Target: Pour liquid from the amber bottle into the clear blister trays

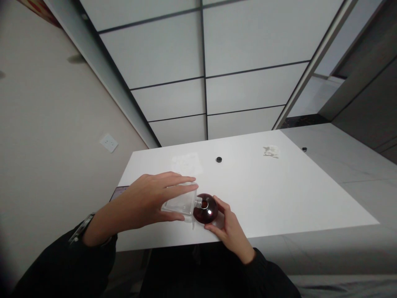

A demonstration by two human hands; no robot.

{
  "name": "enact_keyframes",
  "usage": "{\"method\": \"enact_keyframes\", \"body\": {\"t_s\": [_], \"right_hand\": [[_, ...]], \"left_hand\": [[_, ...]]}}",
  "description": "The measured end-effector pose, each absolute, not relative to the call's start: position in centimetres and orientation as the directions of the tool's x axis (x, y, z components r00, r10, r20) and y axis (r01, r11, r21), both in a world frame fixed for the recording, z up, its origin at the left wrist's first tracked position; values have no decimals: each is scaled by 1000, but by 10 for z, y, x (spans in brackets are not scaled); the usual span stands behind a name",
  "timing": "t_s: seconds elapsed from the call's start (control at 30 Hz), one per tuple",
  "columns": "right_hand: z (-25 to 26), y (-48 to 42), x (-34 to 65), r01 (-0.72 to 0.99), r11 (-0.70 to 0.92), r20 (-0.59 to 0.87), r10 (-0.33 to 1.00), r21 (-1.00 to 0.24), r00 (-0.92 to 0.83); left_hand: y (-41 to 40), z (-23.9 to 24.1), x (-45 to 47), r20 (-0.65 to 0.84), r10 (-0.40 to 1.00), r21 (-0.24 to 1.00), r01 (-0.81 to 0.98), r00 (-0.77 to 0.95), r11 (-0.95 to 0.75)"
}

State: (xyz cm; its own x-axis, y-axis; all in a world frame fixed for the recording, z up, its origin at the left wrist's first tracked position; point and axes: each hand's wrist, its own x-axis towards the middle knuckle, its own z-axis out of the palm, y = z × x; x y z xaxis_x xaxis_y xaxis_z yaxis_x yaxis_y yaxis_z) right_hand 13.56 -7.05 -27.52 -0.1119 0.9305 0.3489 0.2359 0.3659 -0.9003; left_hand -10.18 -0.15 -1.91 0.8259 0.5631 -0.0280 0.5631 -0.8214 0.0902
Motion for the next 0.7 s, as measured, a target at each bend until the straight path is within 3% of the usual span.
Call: {"method": "enact_keyframes", "body": {"t_s": [0.7], "right_hand": [[-274,-70,135,264,390,374,921,-882,-110]], "left_hand": [[-1,-12,-97,-64,561,51,564,826,-824]]}}
